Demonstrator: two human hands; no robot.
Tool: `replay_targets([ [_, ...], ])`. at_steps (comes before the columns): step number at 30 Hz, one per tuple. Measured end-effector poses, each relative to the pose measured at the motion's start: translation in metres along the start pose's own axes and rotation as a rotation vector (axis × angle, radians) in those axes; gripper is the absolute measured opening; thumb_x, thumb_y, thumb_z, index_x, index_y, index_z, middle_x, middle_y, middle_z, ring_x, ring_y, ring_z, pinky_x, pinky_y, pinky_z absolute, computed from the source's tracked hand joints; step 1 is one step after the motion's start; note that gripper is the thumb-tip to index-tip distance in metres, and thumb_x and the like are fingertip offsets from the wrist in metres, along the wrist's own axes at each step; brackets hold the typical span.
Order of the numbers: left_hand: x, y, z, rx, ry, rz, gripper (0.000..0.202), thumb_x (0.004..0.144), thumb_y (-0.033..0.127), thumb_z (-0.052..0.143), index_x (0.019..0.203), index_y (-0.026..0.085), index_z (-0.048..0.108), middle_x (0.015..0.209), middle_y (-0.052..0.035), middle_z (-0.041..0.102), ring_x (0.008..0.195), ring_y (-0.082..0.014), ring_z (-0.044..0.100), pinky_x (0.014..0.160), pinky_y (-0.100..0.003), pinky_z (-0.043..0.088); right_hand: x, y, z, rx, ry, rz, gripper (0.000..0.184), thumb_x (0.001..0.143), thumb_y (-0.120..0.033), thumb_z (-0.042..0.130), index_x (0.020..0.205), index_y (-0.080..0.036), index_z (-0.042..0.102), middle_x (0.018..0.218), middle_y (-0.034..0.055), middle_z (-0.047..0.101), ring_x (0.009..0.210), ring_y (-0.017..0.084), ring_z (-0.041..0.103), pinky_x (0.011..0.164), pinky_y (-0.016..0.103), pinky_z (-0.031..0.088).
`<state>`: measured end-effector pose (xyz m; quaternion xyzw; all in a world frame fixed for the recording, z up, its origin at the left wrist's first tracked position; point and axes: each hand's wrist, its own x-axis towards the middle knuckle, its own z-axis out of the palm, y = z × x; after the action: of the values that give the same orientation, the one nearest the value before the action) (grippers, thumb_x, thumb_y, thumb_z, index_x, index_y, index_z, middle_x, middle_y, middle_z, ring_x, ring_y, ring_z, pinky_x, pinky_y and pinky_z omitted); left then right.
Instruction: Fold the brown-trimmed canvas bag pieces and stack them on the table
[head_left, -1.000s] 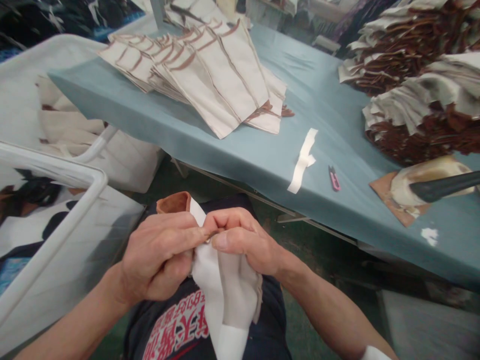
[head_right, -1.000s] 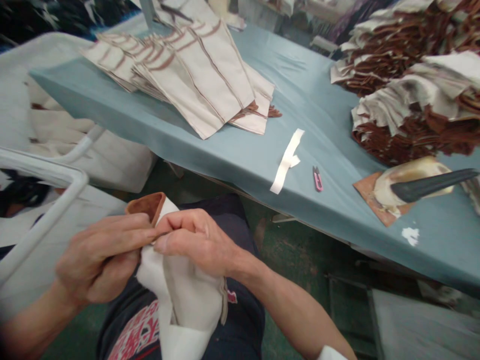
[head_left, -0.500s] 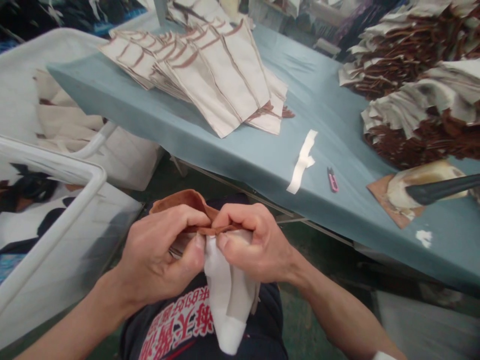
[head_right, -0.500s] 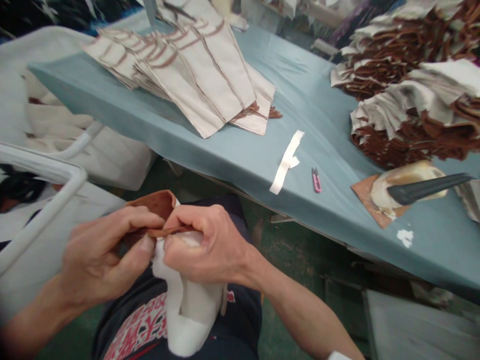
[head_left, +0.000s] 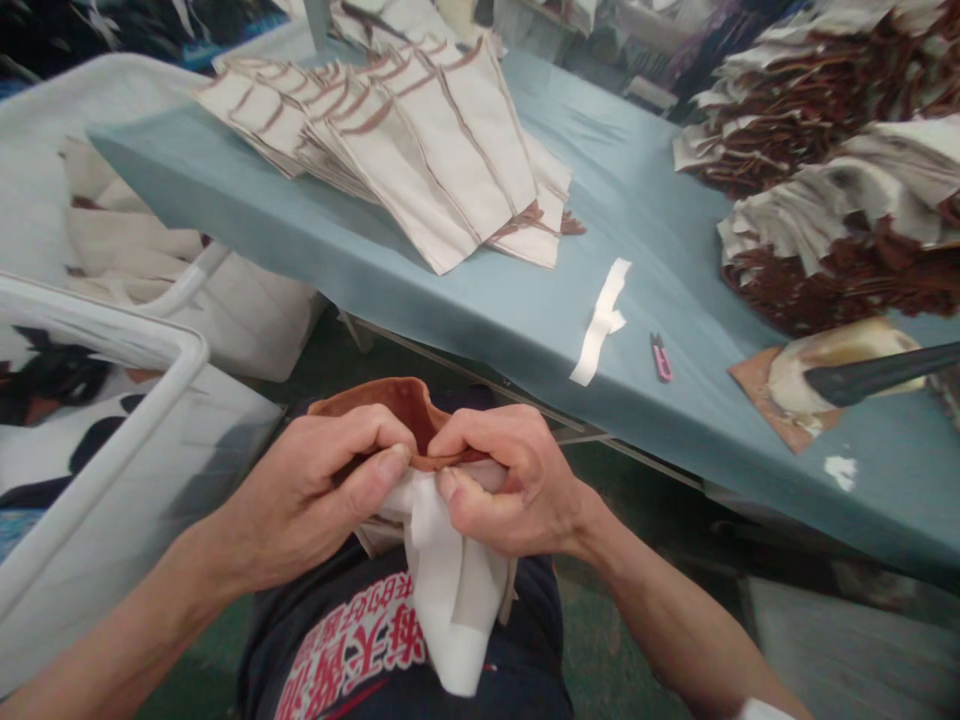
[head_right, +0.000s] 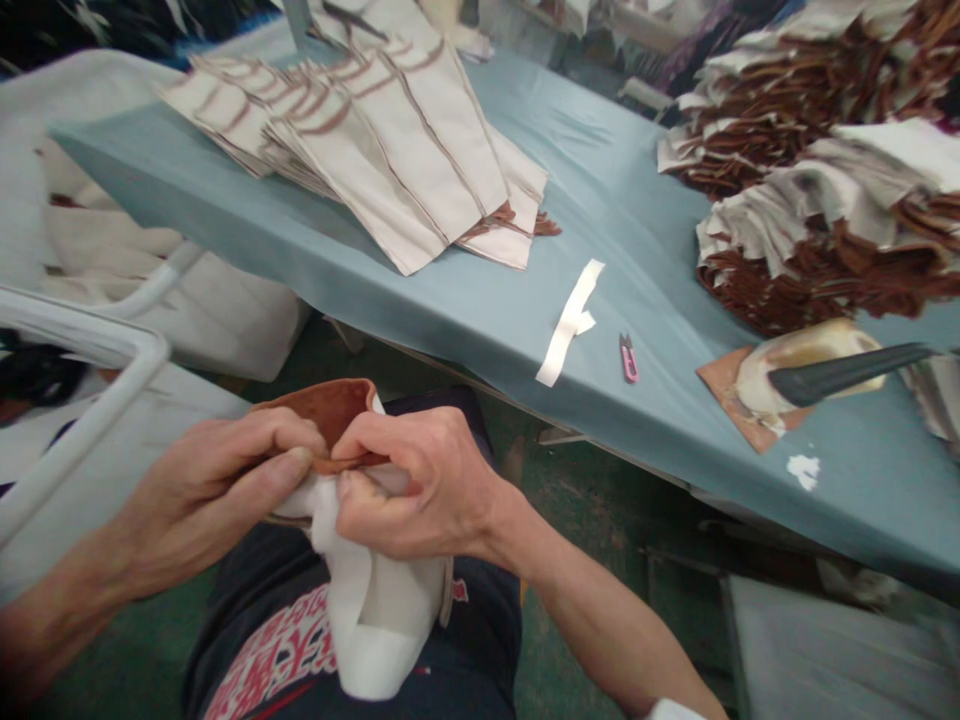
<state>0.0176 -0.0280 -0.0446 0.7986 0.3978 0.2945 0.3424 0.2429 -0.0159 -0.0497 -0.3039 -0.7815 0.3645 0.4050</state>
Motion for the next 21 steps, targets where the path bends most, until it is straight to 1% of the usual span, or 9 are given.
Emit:
replay_targets([
  [3, -0.002, -0.008, 0.001, 0.113, -0.020, 0.124, 0.025, 0.108, 0.018, 0.049, 0.102, 0.023, 0.073, 0.088, 0.0000, 0.079, 0.080, -0.0172, 0.074, 0.081, -0.027, 0.059, 0.000, 0.002, 0.001, 0.082, -0.015, 0.046, 0.008, 0.077, -0.021, 0.054, 0.073, -0.021, 0.061, 0.062, -0.0055, 0.058, 0.049, 0.008, 0.041, 0.051, 0.022, 0.040],
  [5, -0.004, -0.012, -0.001, 0.151, -0.046, 0.142, 0.026, 0.109, 0.017, 0.049, 0.108, 0.024, 0.074, 0.096, -0.0020, 0.082, 0.088, -0.0193, 0.077, 0.089, -0.028, 0.061, 0.000, 0.005, 0.002, 0.120, -0.011, 0.070, 0.008, 0.077, -0.022, 0.054, 0.072, -0.021, 0.060, 0.061, -0.0055, 0.058, 0.049, 0.008, 0.040, 0.051, 0.022, 0.041],
  [8, -0.003, -0.011, -0.010, 0.142, -0.096, 0.108, 0.025, 0.109, 0.019, 0.050, 0.113, 0.025, 0.074, 0.098, 0.0007, 0.083, 0.086, -0.0177, 0.078, 0.084, -0.024, 0.060, 0.001, 0.006, 0.000, 0.097, -0.020, 0.094, 0.009, 0.077, -0.023, 0.056, 0.071, -0.020, 0.062, 0.062, -0.0047, 0.060, 0.050, 0.009, 0.044, 0.053, 0.022, 0.043],
  [10, 0.002, -0.003, -0.018, 0.126, -0.111, 0.110, 0.023, 0.107, 0.019, 0.053, 0.115, 0.025, 0.074, 0.102, 0.0021, 0.083, 0.087, -0.0168, 0.078, 0.081, -0.022, 0.058, 0.002, 0.004, -0.002, 0.022, -0.024, 0.055, 0.010, 0.078, -0.021, 0.056, 0.073, -0.020, 0.064, 0.063, -0.0045, 0.061, 0.051, 0.009, 0.047, 0.055, 0.022, 0.043],
  [13, 0.014, 0.015, -0.025, 0.121, -0.138, 0.149, 0.025, 0.108, 0.019, 0.050, 0.105, 0.023, 0.074, 0.103, 0.0017, 0.081, 0.091, -0.0169, 0.077, 0.085, -0.021, 0.057, 0.004, -0.001, -0.006, -0.084, -0.001, -0.036, 0.011, 0.079, -0.018, 0.055, 0.073, -0.020, 0.064, 0.062, -0.0050, 0.060, 0.052, 0.009, 0.049, 0.056, 0.023, 0.041],
  [15, 0.022, 0.025, -0.026, 0.132, -0.151, 0.187, 0.032, 0.111, 0.018, 0.045, 0.094, 0.023, 0.072, 0.096, 0.0005, 0.079, 0.089, -0.0167, 0.075, 0.083, -0.022, 0.056, 0.004, -0.003, -0.008, -0.121, 0.018, -0.065, 0.010, 0.080, -0.018, 0.055, 0.073, -0.021, 0.063, 0.061, -0.0058, 0.059, 0.052, 0.009, 0.048, 0.056, 0.023, 0.041],
  [17, 0.029, 0.030, -0.024, 0.168, -0.144, 0.218, 0.036, 0.112, 0.020, 0.044, 0.087, 0.023, 0.068, 0.087, -0.0002, 0.074, 0.079, -0.0169, 0.071, 0.073, -0.025, 0.053, 0.003, -0.004, -0.010, -0.141, 0.021, -0.069, 0.009, 0.081, -0.019, 0.055, 0.074, -0.022, 0.061, 0.062, -0.0065, 0.058, 0.053, 0.009, 0.048, 0.056, 0.023, 0.041],
  [19, 0.031, 0.032, -0.021, 0.201, -0.128, 0.228, 0.038, 0.113, 0.022, 0.045, 0.080, 0.024, 0.063, 0.077, 0.0010, 0.068, 0.068, -0.0167, 0.064, 0.063, -0.028, 0.046, 0.002, -0.004, -0.012, -0.148, -0.001, -0.062, 0.008, 0.081, -0.020, 0.055, 0.075, -0.022, 0.060, 0.063, -0.0062, 0.059, 0.054, 0.010, 0.050, 0.057, 0.024, 0.041],
  [21, 0.032, 0.030, -0.017, 0.195, -0.111, 0.223, 0.039, 0.113, 0.022, 0.048, 0.075, 0.024, 0.056, 0.069, 0.0034, 0.060, 0.061, -0.0155, 0.056, 0.058, -0.030, 0.039, 0.000, -0.004, -0.015, -0.143, -0.018, -0.052, 0.008, 0.080, -0.019, 0.055, 0.074, -0.023, 0.059, 0.063, -0.0054, 0.059, 0.055, 0.010, 0.050, 0.057, 0.025, 0.041],
])
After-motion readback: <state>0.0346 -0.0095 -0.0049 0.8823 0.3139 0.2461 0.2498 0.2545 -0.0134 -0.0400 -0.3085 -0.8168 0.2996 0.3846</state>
